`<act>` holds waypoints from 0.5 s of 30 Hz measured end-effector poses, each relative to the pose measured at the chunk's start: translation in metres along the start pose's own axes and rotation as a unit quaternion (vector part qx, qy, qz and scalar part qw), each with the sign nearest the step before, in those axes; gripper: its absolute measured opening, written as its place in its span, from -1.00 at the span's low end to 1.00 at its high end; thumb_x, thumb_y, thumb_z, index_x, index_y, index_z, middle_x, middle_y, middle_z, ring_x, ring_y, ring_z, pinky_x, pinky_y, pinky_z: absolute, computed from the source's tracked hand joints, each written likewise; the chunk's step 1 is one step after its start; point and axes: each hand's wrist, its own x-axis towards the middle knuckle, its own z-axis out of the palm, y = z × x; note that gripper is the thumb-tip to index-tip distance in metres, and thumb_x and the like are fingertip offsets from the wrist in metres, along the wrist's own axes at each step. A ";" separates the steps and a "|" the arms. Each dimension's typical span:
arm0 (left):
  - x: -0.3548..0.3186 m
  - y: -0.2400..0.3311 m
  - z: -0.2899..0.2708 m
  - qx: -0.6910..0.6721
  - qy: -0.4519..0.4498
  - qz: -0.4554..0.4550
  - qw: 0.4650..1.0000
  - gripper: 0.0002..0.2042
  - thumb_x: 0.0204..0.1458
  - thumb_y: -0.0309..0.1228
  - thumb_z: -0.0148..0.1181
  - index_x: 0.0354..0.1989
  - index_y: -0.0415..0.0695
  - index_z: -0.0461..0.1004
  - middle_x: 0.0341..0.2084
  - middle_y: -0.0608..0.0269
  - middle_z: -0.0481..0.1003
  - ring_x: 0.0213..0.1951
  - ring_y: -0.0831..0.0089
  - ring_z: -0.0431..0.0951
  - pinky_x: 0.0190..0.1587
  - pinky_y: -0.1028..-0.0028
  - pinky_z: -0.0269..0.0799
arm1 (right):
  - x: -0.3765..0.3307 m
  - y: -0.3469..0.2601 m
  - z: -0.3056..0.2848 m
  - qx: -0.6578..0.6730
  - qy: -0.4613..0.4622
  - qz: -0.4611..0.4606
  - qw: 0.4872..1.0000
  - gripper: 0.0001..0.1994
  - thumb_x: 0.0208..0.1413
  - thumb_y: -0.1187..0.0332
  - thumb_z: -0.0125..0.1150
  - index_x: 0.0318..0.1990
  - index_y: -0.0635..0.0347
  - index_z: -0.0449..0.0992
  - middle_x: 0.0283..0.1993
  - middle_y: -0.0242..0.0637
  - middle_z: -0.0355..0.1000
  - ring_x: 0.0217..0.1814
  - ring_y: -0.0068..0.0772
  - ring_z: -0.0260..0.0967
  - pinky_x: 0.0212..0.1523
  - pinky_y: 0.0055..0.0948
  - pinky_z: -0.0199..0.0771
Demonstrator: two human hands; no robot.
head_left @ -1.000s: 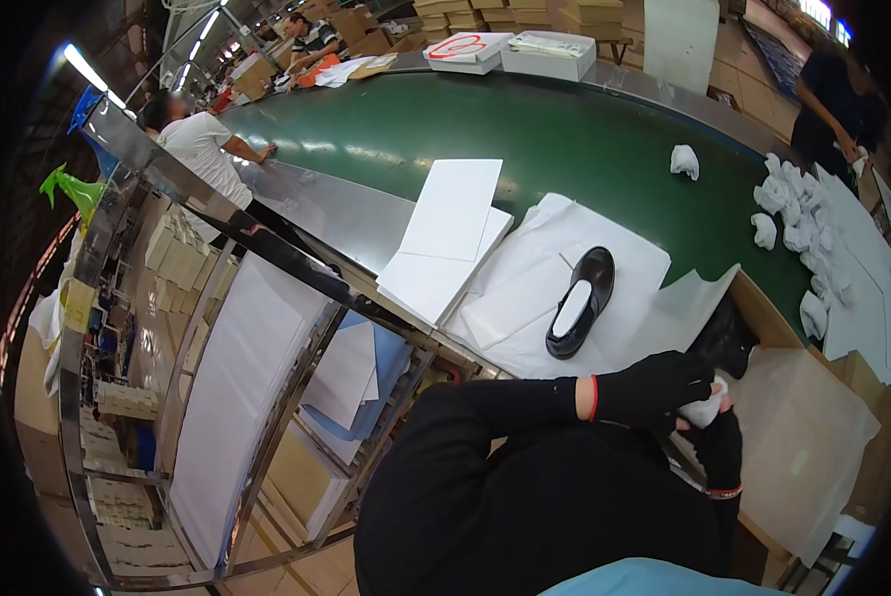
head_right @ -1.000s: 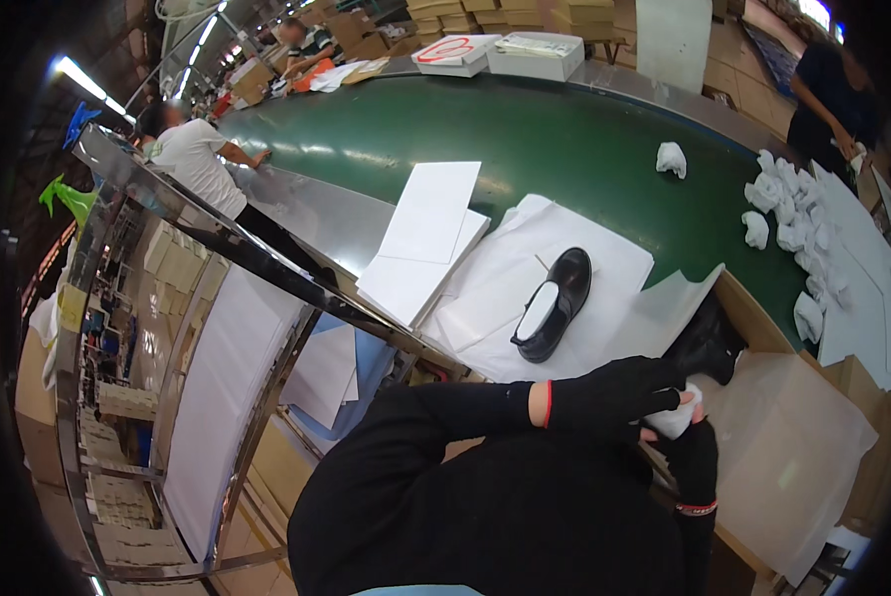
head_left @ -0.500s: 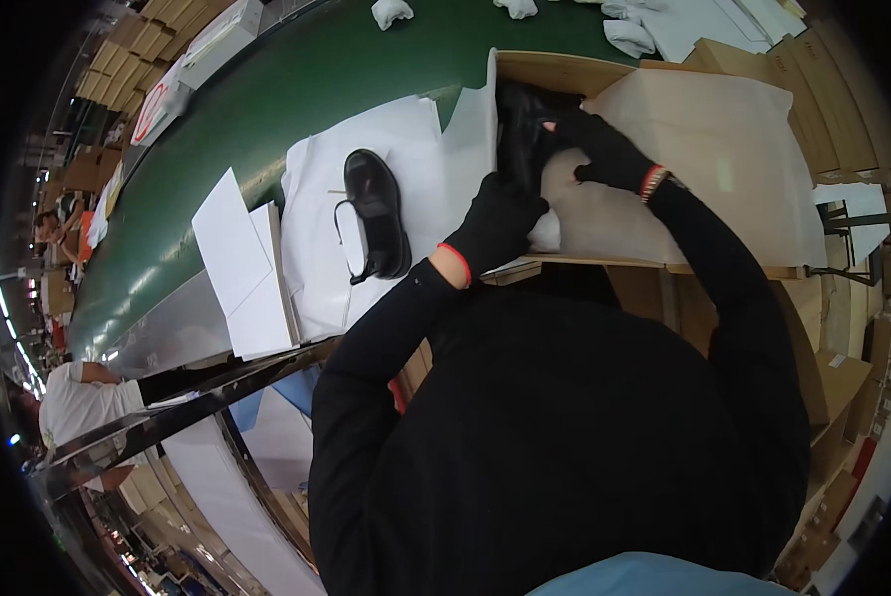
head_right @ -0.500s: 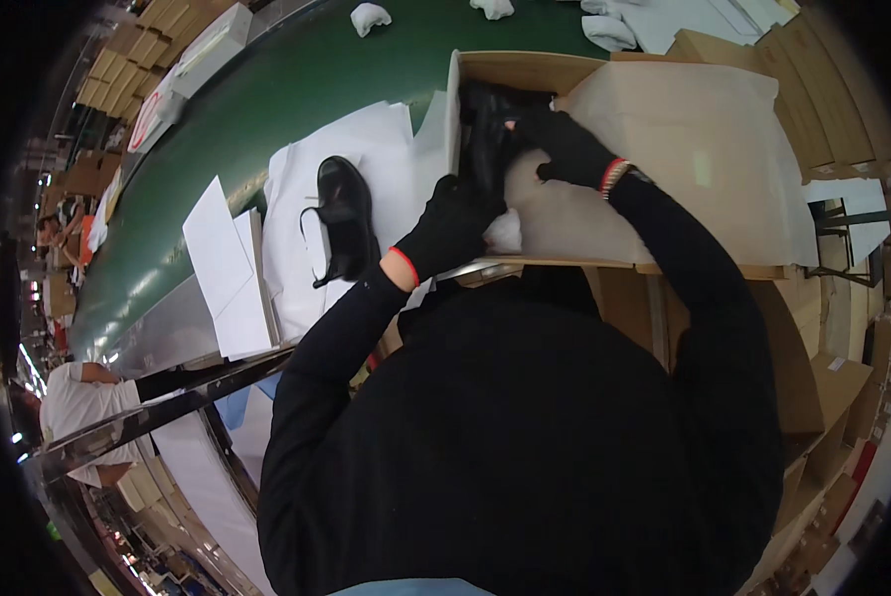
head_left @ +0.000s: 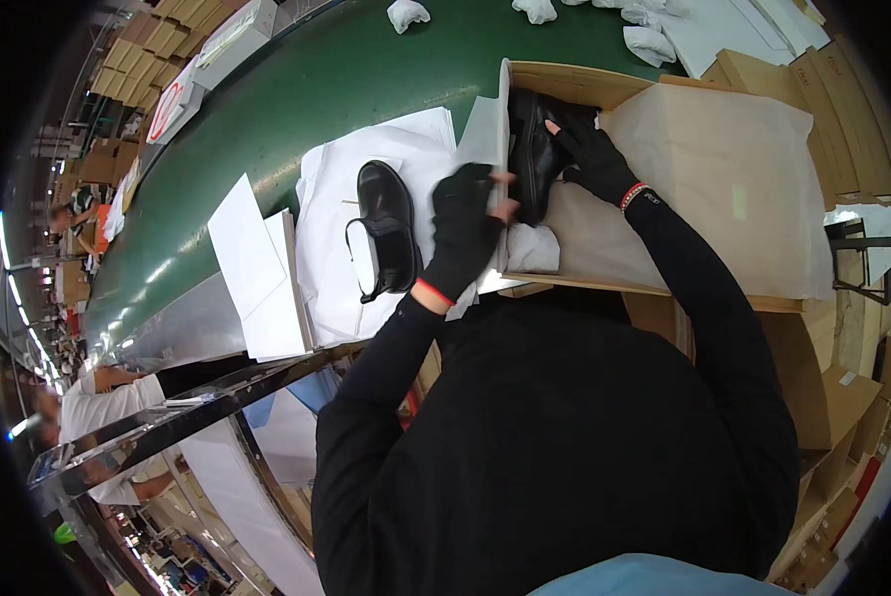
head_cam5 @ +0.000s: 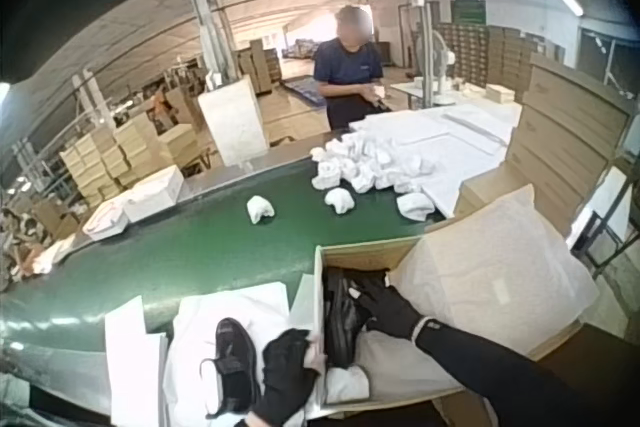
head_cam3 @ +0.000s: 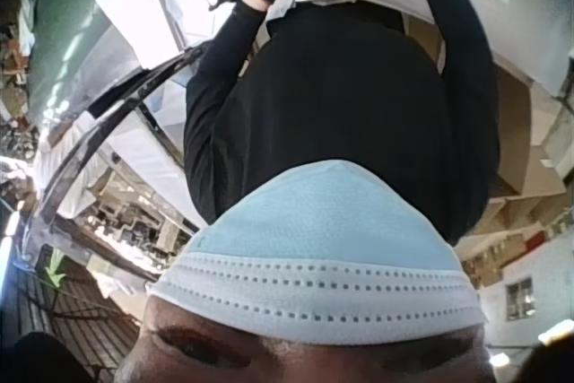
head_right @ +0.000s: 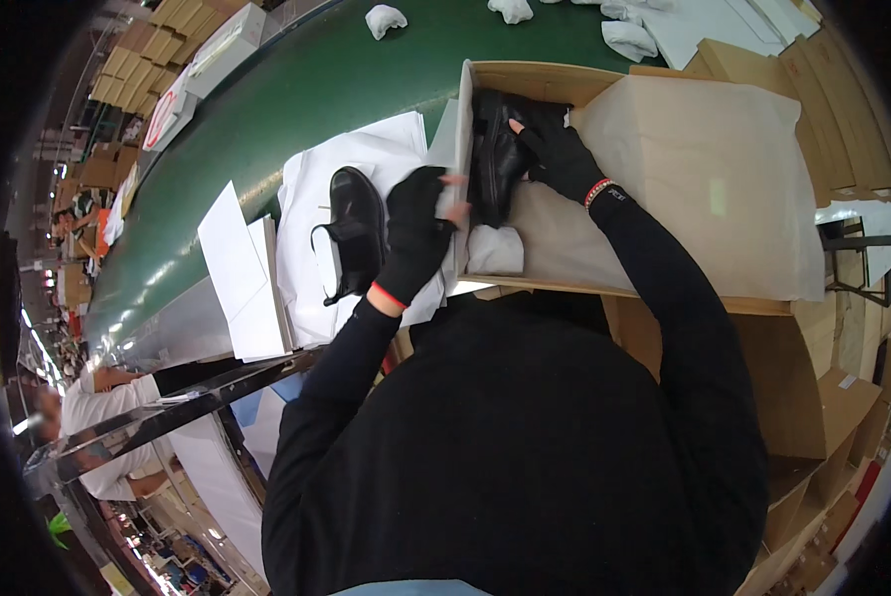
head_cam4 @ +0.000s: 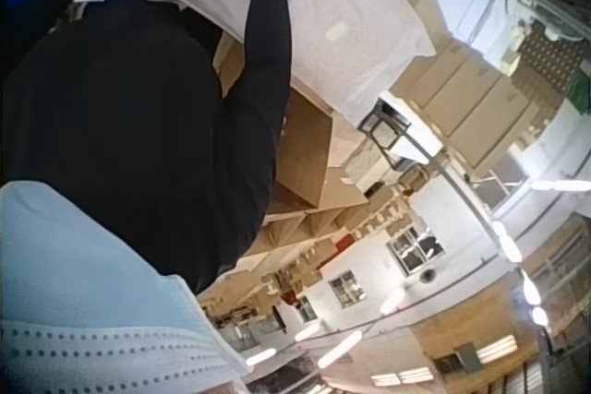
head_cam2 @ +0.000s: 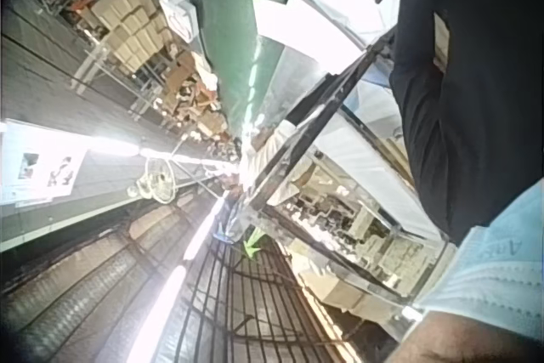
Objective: The person places a pair of black shoes into a cardboard box lined with white tissue paper. They fold the tissue paper over the shoes, close the box, and then move to a nearby rack to retrieve and organize blue and white paper sheets.
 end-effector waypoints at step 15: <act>0.004 0.041 -0.024 -0.122 0.088 -0.146 0.978 -0.79 0.09 -0.36 0.13 -0.15 -0.15 0.39 -0.41 0.02 0.50 -0.40 0.07 0.56 -0.37 0.25 0.44 | 0.030 -0.002 -0.118 0.039 0.156 0.073 0.984 -0.30 0.12 0.08 0.21 0.35 0.06 0.07 0.34 -0.12 0.13 0.33 -0.19 0.17 0.23 -0.33 0.22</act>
